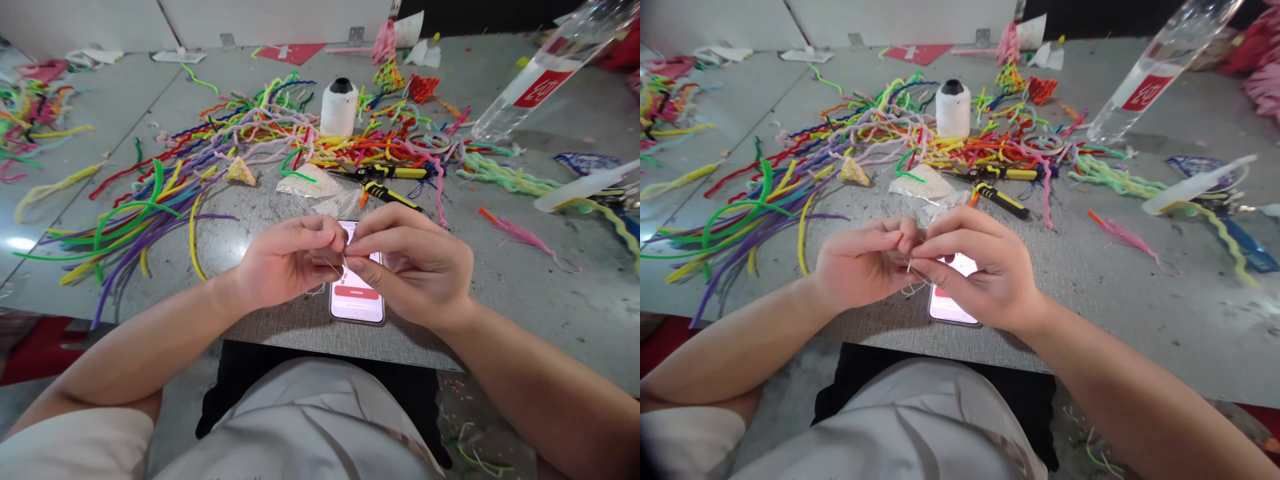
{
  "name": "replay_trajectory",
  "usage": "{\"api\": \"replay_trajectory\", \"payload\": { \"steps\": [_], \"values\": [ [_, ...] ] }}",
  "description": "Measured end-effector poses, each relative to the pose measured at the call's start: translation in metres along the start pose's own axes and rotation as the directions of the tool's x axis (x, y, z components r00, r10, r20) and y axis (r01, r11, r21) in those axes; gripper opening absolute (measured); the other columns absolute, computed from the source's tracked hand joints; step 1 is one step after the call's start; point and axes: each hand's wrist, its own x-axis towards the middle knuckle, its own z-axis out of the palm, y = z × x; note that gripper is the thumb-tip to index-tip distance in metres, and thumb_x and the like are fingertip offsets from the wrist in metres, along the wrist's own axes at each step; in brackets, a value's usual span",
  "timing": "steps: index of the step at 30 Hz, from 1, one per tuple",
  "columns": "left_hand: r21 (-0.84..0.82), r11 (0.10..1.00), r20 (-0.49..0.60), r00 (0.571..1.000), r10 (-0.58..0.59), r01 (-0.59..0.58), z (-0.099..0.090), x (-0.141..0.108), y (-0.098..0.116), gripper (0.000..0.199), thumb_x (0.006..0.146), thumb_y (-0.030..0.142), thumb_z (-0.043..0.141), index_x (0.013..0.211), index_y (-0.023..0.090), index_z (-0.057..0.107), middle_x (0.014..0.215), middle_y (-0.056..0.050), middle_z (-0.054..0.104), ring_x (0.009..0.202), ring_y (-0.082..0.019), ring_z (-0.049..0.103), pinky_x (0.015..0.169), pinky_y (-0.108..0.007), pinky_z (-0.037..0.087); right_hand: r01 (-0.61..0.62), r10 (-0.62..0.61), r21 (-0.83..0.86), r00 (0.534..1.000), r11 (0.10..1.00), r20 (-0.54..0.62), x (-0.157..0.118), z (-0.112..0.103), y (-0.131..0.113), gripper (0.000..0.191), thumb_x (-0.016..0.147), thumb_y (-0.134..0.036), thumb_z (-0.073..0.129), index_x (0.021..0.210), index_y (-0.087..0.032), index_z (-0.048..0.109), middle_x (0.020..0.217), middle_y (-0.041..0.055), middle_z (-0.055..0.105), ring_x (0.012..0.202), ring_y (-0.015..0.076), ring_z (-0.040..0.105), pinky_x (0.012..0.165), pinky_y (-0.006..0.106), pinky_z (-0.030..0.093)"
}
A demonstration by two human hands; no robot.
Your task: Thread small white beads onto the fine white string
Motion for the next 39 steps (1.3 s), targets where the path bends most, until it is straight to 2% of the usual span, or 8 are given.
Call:
{"api": "replay_trajectory", "payload": {
  "steps": [5, 9, 12, 18, 28, 34, 39],
  "values": [
    [-0.023, 1.0, 0.018, 1.0, -0.003, 0.004, -0.002, 0.001, -0.002, 0.025, 0.082, 0.031, 0.085, 0.073, 0.015, 0.069, 0.069, 0.0, 0.048, 0.062, -0.01, 0.049, 0.06, -0.022, 0.051, -0.025, 0.025, -0.005, 1.0, 1.0, -0.016, 0.0, 0.002, 0.0, 0.015, 0.095, -0.02, 0.079, 0.103, -0.032, 0.084, 0.095, 0.0051, 0.079, 0.081, 0.0211, 0.074, 0.07, 0.038, 0.064],
    [-0.062, 0.998, 0.035, 0.999, -0.026, 0.028, -0.002, 0.002, -0.004, 0.026, 0.079, 0.032, 0.09, 0.073, 0.014, 0.071, 0.068, -0.001, 0.055, 0.064, -0.01, 0.054, 0.064, -0.02, 0.055, 0.075, -0.075, -0.014, 0.997, 0.997, 0.016, 0.002, -0.002, 0.0, 0.021, 0.092, -0.015, 0.083, 0.103, -0.032, 0.085, 0.094, 0.0031, 0.078, 0.079, 0.0186, 0.074, 0.07, 0.035, 0.064],
    [-0.067, 0.997, 0.017, 0.999, -0.044, 0.045, -0.002, 0.003, -0.004, 0.024, 0.079, 0.029, 0.089, 0.074, 0.013, 0.072, 0.068, 0.0, 0.053, 0.062, -0.008, 0.052, 0.062, -0.018, 0.053, 0.09, -0.089, -0.03, 0.996, 0.995, 0.031, 0.003, -0.004, 0.002, 0.018, 0.092, -0.016, 0.084, 0.101, -0.031, 0.085, 0.092, 0.0021, 0.077, 0.077, 0.017, 0.073, 0.068, 0.033, 0.063],
    [-0.057, 0.998, -0.009, 1.0, -0.014, 0.014, 0.0, 0.004, -0.005, 0.022, 0.082, 0.027, 0.087, 0.075, 0.013, 0.07, 0.068, 0.001, 0.053, 0.061, -0.007, 0.051, 0.062, -0.016, 0.053, 0.098, -0.098, 0.004, 0.995, 0.995, -0.023, 0.0, 0.002, 0.008, 0.018, 0.091, -0.013, 0.083, 0.101, -0.027, 0.084, 0.091, 0.0028, 0.076, 0.075, 0.0165, 0.07, 0.064, 0.031, 0.06],
    [-0.093, 0.996, 0.027, 1.0, -0.002, 0.005, -0.004, 0.008, -0.011, 0.024, 0.082, 0.029, 0.089, 0.078, 0.013, 0.071, 0.068, 0.001, 0.056, 0.064, -0.007, 0.053, 0.065, -0.016, 0.052, 0.241, -0.244, -0.153, 0.97, 0.958, 0.001, 0.003, -0.004, 0.009, 0.026, 0.09, -0.01, 0.083, 0.107, -0.03, 0.083, 0.091, 0.0009, 0.078, 0.073, 0.016, 0.071, 0.062, 0.031, 0.06],
    [0.002, 0.998, 0.028, 0.997, 0.066, -0.066, -0.009, 0.01, -0.012, 0.022, 0.085, 0.031, 0.09, 0.082, 0.016, 0.075, 0.071, 0.0, 0.062, 0.065, -0.009, 0.056, 0.065, -0.02, 0.052, 0.174, -0.181, -0.225, 0.984, 0.959, -0.01, 0.003, -0.004, 0.004, 0.016, 0.094, -0.015, 0.077, 0.103, -0.029, 0.077, 0.09, 0.0011, 0.074, 0.075, 0.0176, 0.067, 0.064, 0.034, 0.058],
    [0.127, 0.973, 0.005, 0.981, 0.196, -0.195, -0.013, 0.011, -0.011, 0.021, 0.085, 0.036, 0.093, 0.087, 0.019, 0.08, 0.083, 0.0, 0.07, 0.066, -0.007, 0.058, 0.06, -0.019, 0.049, 0.11, -0.129, -0.193, 0.988, 0.975, -0.089, 0.003, -0.004, 0.001, 0.019, 0.095, -0.014, 0.076, 0.106, -0.03, 0.072, 0.105, 0.0041, 0.077, 0.096, 0.0242, 0.074, 0.085, 0.044, 0.061]
  ]
}}
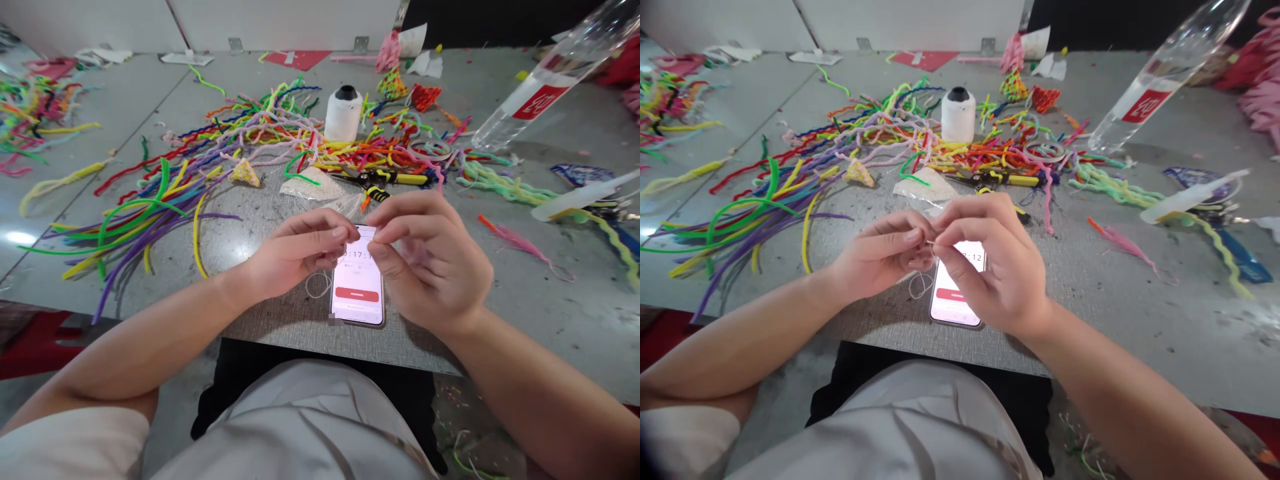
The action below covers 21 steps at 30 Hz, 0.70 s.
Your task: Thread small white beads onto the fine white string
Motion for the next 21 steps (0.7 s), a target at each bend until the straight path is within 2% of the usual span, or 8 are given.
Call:
{"api": "replay_trajectory", "payload": {
  "steps": [3, 6, 8, 12, 14, 16, 18, 21],
  "values": [
    [0.114, 0.99, -0.043, 0.995, 0.088, -0.083, -0.001, 0.001, 0.003, 0.023, 0.082, 0.039, 0.096, 0.086, 0.02, 0.083, 0.087, -0.001, 0.073, 0.068, -0.007, 0.06, 0.058, -0.018, 0.046, -0.016, 0.018, 0.029, 0.999, 0.999, -0.041, 0.002, -0.002, -0.001, 0.021, 0.096, -0.011, 0.073, 0.106, -0.029, 0.072, 0.101, 0.0043, 0.078, 0.089, 0.0229, 0.075, 0.079, 0.041, 0.061],
    [0.209, 0.97, -0.066, 0.987, 0.143, -0.127, -0.002, 0.001, 0.007, 0.026, 0.081, 0.043, 0.097, 0.088, 0.021, 0.086, 0.091, -0.002, 0.077, 0.066, -0.006, 0.057, 0.055, -0.019, 0.043, 0.082, -0.082, -0.029, 0.996, 0.996, -0.026, 0.007, -0.009, -0.01, 0.024, 0.092, -0.007, 0.075, 0.105, -0.028, 0.073, 0.093, 0.0028, 0.078, 0.079, 0.0201, 0.074, 0.07, 0.037, 0.06],
    [0.231, 0.964, -0.066, 0.986, 0.15, -0.131, -0.003, 0.0, 0.01, 0.027, 0.08, 0.045, 0.098, 0.092, 0.023, 0.088, 0.09, -0.003, 0.079, 0.065, -0.007, 0.057, 0.055, -0.02, 0.043, 0.093, -0.088, -0.11, 0.995, 0.99, 0.052, 0.012, -0.017, -0.024, 0.027, 0.092, -0.006, 0.074, 0.106, -0.029, 0.072, 0.095, 0.0019, 0.08, 0.082, 0.0206, 0.075, 0.072, 0.038, 0.061],
    [0.209, 0.967, -0.019, 0.988, 0.15, -0.143, -0.002, -0.003, 0.014, 0.024, 0.081, 0.044, 0.098, 0.094, 0.025, 0.091, 0.084, -0.004, 0.08, 0.067, -0.009, 0.064, 0.057, -0.021, 0.047, -0.031, 0.09, -0.222, 0.961, 0.975, 0.26, 0.023, -0.024, -0.053, 0.028, 0.094, -0.005, 0.07, 0.107, -0.029, 0.068, 0.087, -0.001, 0.078, 0.079, 0.0187, 0.073, 0.076, 0.039, 0.061],
    [0.198, 0.97, 0.023, 0.99, 0.142, -0.144, -0.001, -0.005, 0.015, 0.02, 0.084, 0.042, 0.096, 0.093, 0.024, 0.091, 0.083, -0.005, 0.08, 0.068, -0.01, 0.067, 0.06, -0.023, 0.051, -0.145, 0.183, -0.174, 0.957, 0.974, 0.223, 0.023, -0.019, -0.06, 0.028, 0.092, -0.003, 0.068, 0.104, -0.028, 0.064, 0.082, -0.0023, 0.075, 0.075, 0.0171, 0.071, 0.073, 0.038, 0.06],
    [0.212, 0.963, 0.062, 0.985, 0.159, -0.168, 0.001, -0.006, 0.016, 0.016, 0.086, 0.038, 0.095, 0.093, 0.024, 0.091, 0.086, -0.006, 0.081, 0.071, -0.012, 0.07, 0.066, -0.025, 0.056, -0.242, 0.246, -0.046, 0.964, 0.969, 0.099, 0.021, -0.011, -0.06, 0.029, 0.088, -0.001, 0.067, 0.1, -0.027, 0.062, 0.08, -0.0028, 0.071, 0.073, 0.0164, 0.069, 0.07, 0.036, 0.058],
    [0.268, 0.938, 0.093, 0.975, 0.201, -0.219, 0.003, -0.007, 0.017, 0.013, 0.089, 0.035, 0.092, 0.092, 0.023, 0.091, 0.088, -0.007, 0.082, 0.076, -0.014, 0.072, 0.07, -0.026, 0.059, -0.251, 0.251, 0.1, 0.968, 0.963, 0.02, 0.016, -0.004, -0.057, 0.031, 0.082, 0.0, 0.071, 0.097, -0.025, 0.062, 0.078, -0.0028, 0.067, 0.069, 0.0162, 0.067, 0.063, 0.034, 0.054],
    [0.394, 0.875, 0.121, 0.959, 0.256, -0.283, 0.007, -0.009, 0.019, 0.012, 0.091, 0.033, 0.09, 0.092, 0.021, 0.09, 0.088, -0.007, 0.08, 0.078, -0.015, 0.073, 0.07, -0.027, 0.059, -0.393, 0.392, 0.21, 0.919, 0.895, 0.049, 0.01, -0.003, -0.059, 0.028, 0.084, -0.001, 0.072, 0.095, -0.025, 0.064, 0.078, 0.0, 0.063, 0.07, 0.0185, 0.062, 0.06, 0.035, 0.051]
  ]
}}
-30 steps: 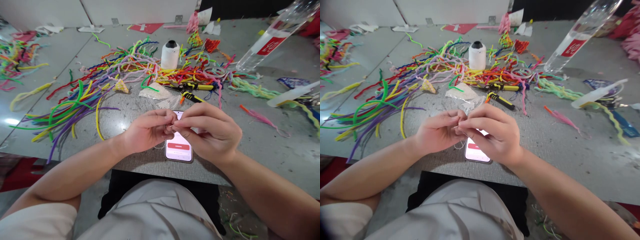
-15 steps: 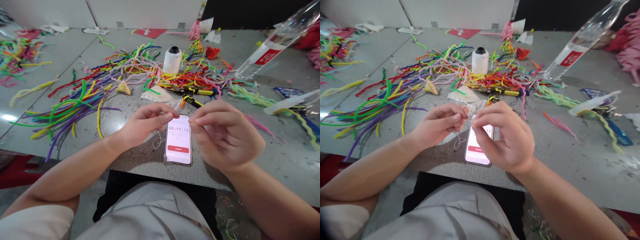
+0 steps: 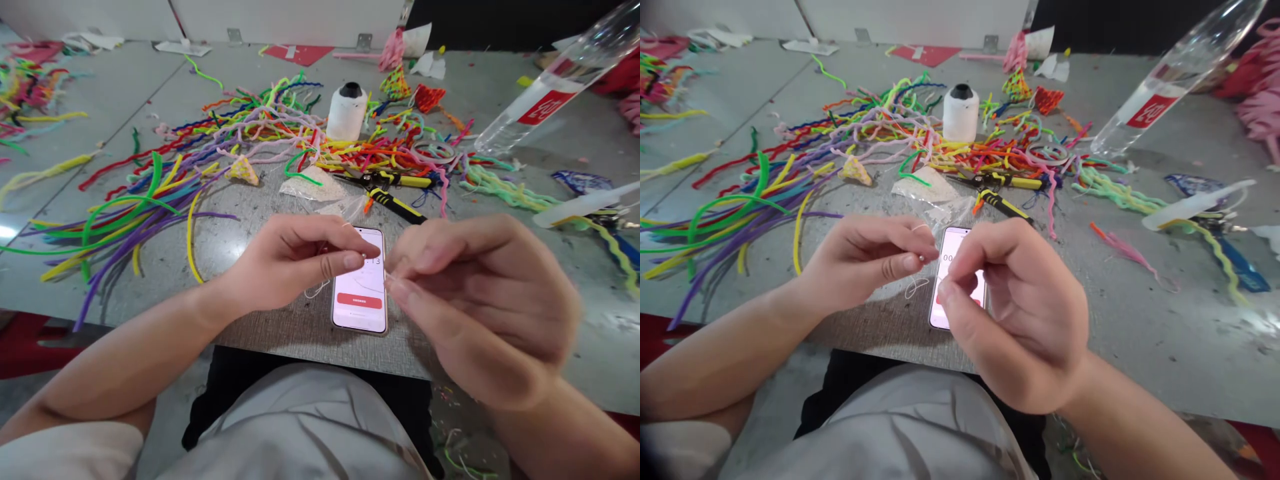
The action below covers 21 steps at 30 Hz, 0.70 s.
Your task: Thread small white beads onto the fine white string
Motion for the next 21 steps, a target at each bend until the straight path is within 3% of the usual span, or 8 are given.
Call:
{"api": "replay_trajectory", "payload": {
  "steps": [2, 4, 8, 13, 21],
  "values": [
    [0.081, 0.996, 0.006, 0.999, 0.037, -0.038, 0.002, -0.001, 0.003, 0.012, 0.09, 0.033, 0.091, 0.092, 0.022, 0.09, 0.087, -0.007, 0.079, 0.078, -0.016, 0.073, 0.069, -0.028, 0.058, -0.171, 0.171, 0.013, 0.985, 0.985, 0.007, -0.003, -0.001, -0.005, 0.026, 0.09, -0.002, 0.07, 0.095, -0.027, 0.062, 0.082, 0.0019, 0.063, 0.074, 0.0205, 0.061, 0.064, 0.037, 0.053],
    [0.148, 0.986, 0.024, 0.997, 0.074, -0.077, 0.003, -0.002, 0.005, 0.01, 0.089, 0.032, 0.091, 0.092, 0.023, 0.09, 0.088, -0.007, 0.08, 0.079, -0.017, 0.073, 0.071, -0.029, 0.059, -0.245, 0.245, 0.025, 0.97, 0.969, 0.01, -0.006, -0.003, -0.011, 0.026, 0.092, -0.004, 0.07, 0.096, -0.028, 0.062, 0.084, 0.002, 0.063, 0.074, 0.021, 0.06, 0.066, 0.039, 0.055],
    [0.25, 0.964, 0.039, 0.995, 0.087, -0.094, 0.006, -0.005, 0.007, 0.009, 0.093, 0.035, 0.086, 0.092, 0.027, 0.09, 0.09, -0.007, 0.081, 0.076, -0.017, 0.071, 0.07, -0.03, 0.06, -0.255, 0.253, 0.066, 0.967, 0.965, 0.038, -0.006, -0.006, -0.014, 0.022, 0.094, -0.008, 0.072, 0.098, -0.027, 0.063, 0.081, 0.0019, 0.062, 0.071, 0.0205, 0.059, 0.066, 0.039, 0.056],
    [0.308, 0.944, 0.039, 0.993, 0.108, -0.115, 0.007, -0.007, 0.006, 0.007, 0.093, 0.034, 0.086, 0.093, 0.029, 0.09, 0.091, -0.007, 0.081, 0.074, -0.017, 0.069, 0.068, -0.029, 0.059, -0.289, 0.28, 0.081, 0.955, 0.954, 0.102, -0.006, -0.009, -0.01, 0.027, 0.091, -0.004, 0.069, 0.101, -0.028, 0.063, 0.085, 0.0023, 0.063, 0.082, 0.0234, 0.063, 0.073, 0.041, 0.058],
    [0.323, 0.931, 0.052, 0.985, 0.162, -0.17, 0.006, -0.007, 0.005, 0.007, 0.094, 0.027, 0.084, 0.096, 0.026, 0.09, 0.093, -0.008, 0.081, 0.074, -0.015, 0.068, 0.069, -0.027, 0.058, -0.268, 0.263, 0.057, 0.961, 0.962, 0.08, -0.006, -0.007, -0.008, 0.022, 0.096, -0.008, 0.069, 0.099, -0.028, 0.062, 0.086, 0.0036, 0.062, 0.083, 0.0241, 0.063, 0.077, 0.042, 0.059]
  ]
}}
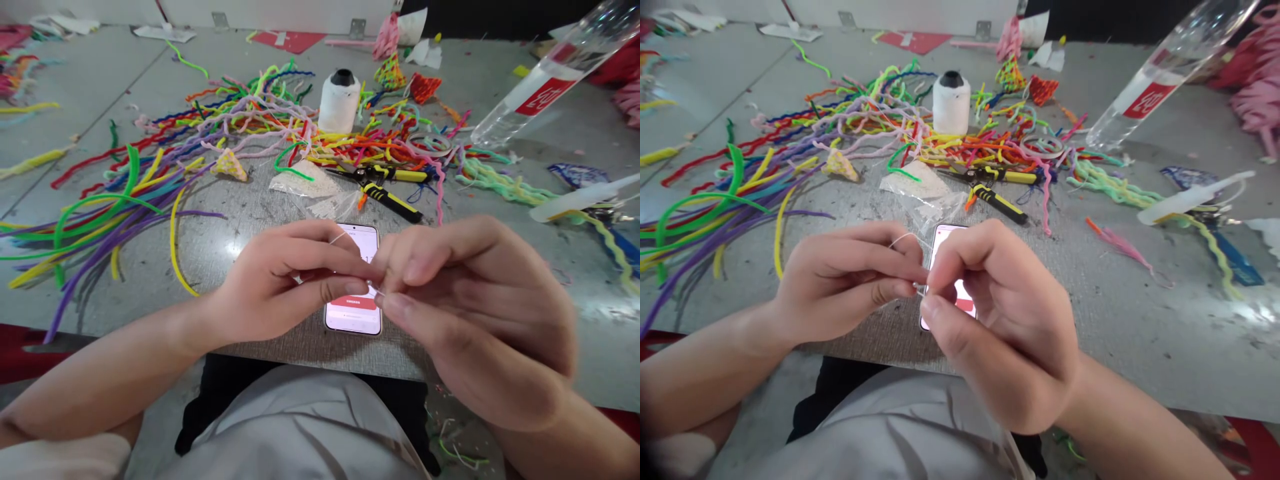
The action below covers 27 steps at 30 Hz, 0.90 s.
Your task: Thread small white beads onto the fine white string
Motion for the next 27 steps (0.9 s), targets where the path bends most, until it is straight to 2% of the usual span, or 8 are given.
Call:
{"api": "replay_trajectory", "payload": {
  "steps": [6, 11, 20, 24, 27],
  "values": [
    [-0.065, 0.997, 0.011, 0.999, -0.041, 0.041, 0.001, 0.001, -0.001, 0.009, 0.095, 0.03, 0.084, 0.093, 0.024, 0.089, 0.088, -0.006, 0.08, 0.072, -0.014, 0.068, 0.068, -0.026, 0.057, -0.043, 0.042, 0.059, 0.999, 0.997, 0.018, 0.003, -0.002, 0.001, 0.024, 0.093, -0.006, 0.068, 0.097, -0.028, 0.063, 0.084, 0.0025, 0.061, 0.083, 0.0236, 0.061, 0.074, 0.04, 0.058],
    [-0.085, 0.993, 0.018, 0.996, -0.085, 0.086, 0.002, 0.001, 0.001, 0.012, 0.095, 0.034, 0.084, 0.092, 0.024, 0.089, 0.089, -0.007, 0.081, 0.071, -0.014, 0.066, 0.066, -0.027, 0.056, -0.067, 0.066, 0.023, 0.997, 0.997, 0.027, 0.004, -0.006, 0.0, 0.017, 0.096, -0.013, 0.071, 0.095, -0.028, 0.064, 0.084, 0.0035, 0.06, 0.083, 0.0244, 0.063, 0.072, 0.041, 0.059],
    [-0.091, 0.992, -0.052, 0.995, -0.088, 0.083, 0.005, 0.0, 0.001, 0.007, 0.093, 0.033, 0.086, 0.093, 0.027, 0.09, 0.088, -0.006, 0.079, 0.072, -0.015, 0.066, 0.068, -0.028, 0.057, -0.033, 0.032, -0.012, 0.999, 0.999, -0.038, 0.004, -0.002, 0.006, 0.017, 0.097, -0.012, 0.072, 0.099, -0.028, 0.066, 0.089, 0.0036, 0.064, 0.088, 0.0231, 0.066, 0.073, 0.037, 0.062],
    [-0.083, 0.992, -0.059, 0.993, -0.1, 0.095, 0.006, 0.0, -0.001, 0.01, 0.092, 0.037, 0.087, 0.093, 0.028, 0.091, 0.088, -0.006, 0.079, 0.073, -0.015, 0.066, 0.067, -0.029, 0.057, 0.076, -0.076, 0.025, 0.997, 0.997, -0.011, 0.006, -0.003, 0.012, 0.022, 0.09, -0.008, 0.077, 0.097, -0.027, 0.068, 0.086, 0.0029, 0.064, 0.084, 0.0224, 0.066, 0.067, 0.035, 0.06],
    [-0.086, 0.992, -0.052, 0.994, -0.1, 0.095, 0.006, 0.001, -0.001, 0.009, 0.092, 0.036, 0.088, 0.092, 0.028, 0.091, 0.086, -0.006, 0.078, 0.071, -0.015, 0.064, 0.067, -0.029, 0.056, 0.012, -0.012, -0.012, 1.0, 1.0, -0.006, 0.004, -0.003, 0.01, 0.02, 0.096, -0.007, 0.07, 0.098, -0.027, 0.067, 0.087, 0.0049, 0.064, 0.084, 0.0236, 0.066, 0.066, 0.036, 0.06]
  ]
}}
